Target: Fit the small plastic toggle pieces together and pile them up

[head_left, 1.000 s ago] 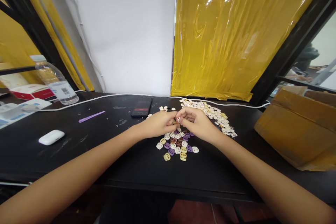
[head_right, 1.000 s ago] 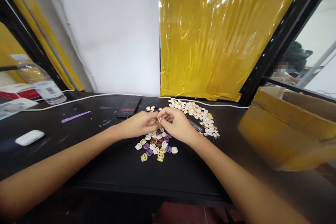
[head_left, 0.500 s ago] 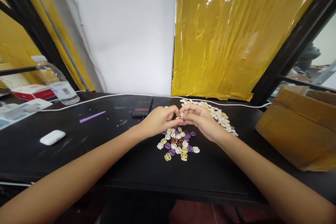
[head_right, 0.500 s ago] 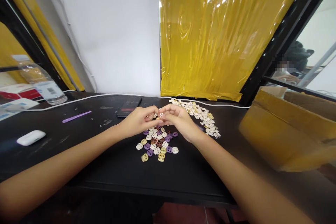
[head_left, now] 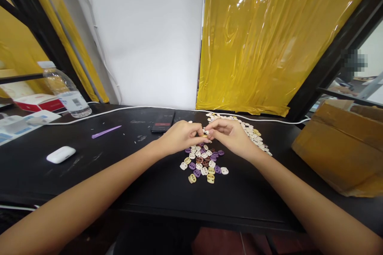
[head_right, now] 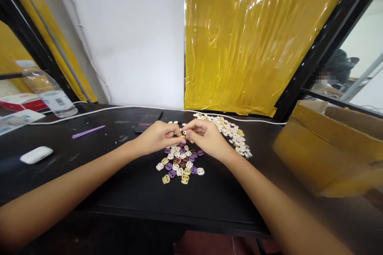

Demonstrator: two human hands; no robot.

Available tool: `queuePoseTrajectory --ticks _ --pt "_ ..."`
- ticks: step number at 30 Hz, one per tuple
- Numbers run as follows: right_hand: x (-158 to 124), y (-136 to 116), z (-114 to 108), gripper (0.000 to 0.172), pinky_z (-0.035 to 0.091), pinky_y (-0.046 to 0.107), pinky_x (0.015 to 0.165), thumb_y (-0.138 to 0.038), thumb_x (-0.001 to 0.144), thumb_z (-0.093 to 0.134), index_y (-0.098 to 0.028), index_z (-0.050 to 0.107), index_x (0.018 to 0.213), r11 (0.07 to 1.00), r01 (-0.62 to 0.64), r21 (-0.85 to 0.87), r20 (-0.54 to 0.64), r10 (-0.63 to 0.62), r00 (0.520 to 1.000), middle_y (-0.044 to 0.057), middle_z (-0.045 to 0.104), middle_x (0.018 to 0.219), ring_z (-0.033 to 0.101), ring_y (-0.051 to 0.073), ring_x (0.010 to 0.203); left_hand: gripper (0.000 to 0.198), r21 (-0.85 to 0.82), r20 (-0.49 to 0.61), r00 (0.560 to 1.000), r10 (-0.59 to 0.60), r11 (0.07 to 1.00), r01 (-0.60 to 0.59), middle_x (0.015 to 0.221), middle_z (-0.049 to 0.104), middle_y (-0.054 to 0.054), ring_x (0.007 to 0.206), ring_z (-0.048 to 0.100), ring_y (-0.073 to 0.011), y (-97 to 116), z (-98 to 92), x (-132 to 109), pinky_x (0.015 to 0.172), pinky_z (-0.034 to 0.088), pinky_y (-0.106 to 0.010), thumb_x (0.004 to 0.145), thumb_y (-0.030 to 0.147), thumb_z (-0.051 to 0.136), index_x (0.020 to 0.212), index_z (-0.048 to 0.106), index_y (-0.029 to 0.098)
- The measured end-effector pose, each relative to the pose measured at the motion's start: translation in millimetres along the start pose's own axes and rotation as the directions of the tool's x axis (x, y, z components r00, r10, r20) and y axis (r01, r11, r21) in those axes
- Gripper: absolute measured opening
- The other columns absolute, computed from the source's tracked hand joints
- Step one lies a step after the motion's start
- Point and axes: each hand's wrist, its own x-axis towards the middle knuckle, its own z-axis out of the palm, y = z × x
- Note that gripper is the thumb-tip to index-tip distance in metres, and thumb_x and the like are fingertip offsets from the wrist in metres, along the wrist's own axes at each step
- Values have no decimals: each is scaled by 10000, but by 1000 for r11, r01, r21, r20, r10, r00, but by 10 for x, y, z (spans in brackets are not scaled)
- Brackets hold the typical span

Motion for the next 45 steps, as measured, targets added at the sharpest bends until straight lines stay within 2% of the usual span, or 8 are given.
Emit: queuePoseTrajectory --ticks 3,8,13,19,23,27,36,45 --pt "-13 -2 -12 108 544 304 705 -212 836 656 -199 736 907 996 53 -73 43 -50 998 28 718 869 671 152 761 284 3 24 999 34 999 -34 506 398 78 470 355 -77 -13 -11 -1 492 252 -215 865 419 681 768 660 153" --pt "-24 -18 6 92 554 314 720 -193 831 651 -189 724 888 995 50 -91 69 -43 997 31 728 854 682 158 757 330 -18 23 999 28 999 -28 517 413 67 480 353 -77 -1 3 -8 487 256 -208 869 456 666 743 653 152" --pt "-29 -58 6 68 560 314 717 -190 824 654 -176 711 858 993 43 -108 60 -37 998 34 727 824 685 161 747 351 -162 8 998 -55 985 56 521 456 56 482 340 -69 23 52 -10 474 251 -197 866 459 659 717 641 141" --pt "-46 -84 9 122 571 331 790 -171 814 662 -175 705 929 991 98 -91 90 -90 992 50 727 911 694 167 822 392 -407 54 972 -228 884 230 518 409 64 472 319 -59 10 73 8 449 220 -188 815 472 697 657 561 139" --pt "-59 -70 20 138 576 358 832 -207 818 685 -183 691 954 994 86 -74 112 -77 991 53 722 926 697 175 854 393 -520 140 963 -229 811 269 554 408 61 496 332 -60 -18 73 16 469 237 -194 809 462 706 661 526 146" --pt "-61 -55 22 172 585 377 830 -276 797 738 -189 683 935 997 73 -22 91 -71 993 50 715 913 696 184 848 411 -583 125 965 -231 770 260 559 385 65 503 310 -59 -29 87 18 473 218 -202 810 461 710 643 499 150" --pt "-50 -43 42 128 568 360 841 -226 823 699 -183 655 935 997 70 -29 128 -65 990 45 697 922 685 172 856 428 -574 174 958 -228 768 286 568 360 71 509 305 -59 -42 82 24 482 217 -207 813 478 701 651 468 158" --pt "-33 -7 31 147 554 352 848 -216 849 646 -199 629 994 991 94 -93 91 -85 992 47 677 973 663 168 872 386 -510 174 957 -233 810 290 602 332 65 521 297 -76 -25 69 33 483 233 -216 933 497 524 771 545 147"
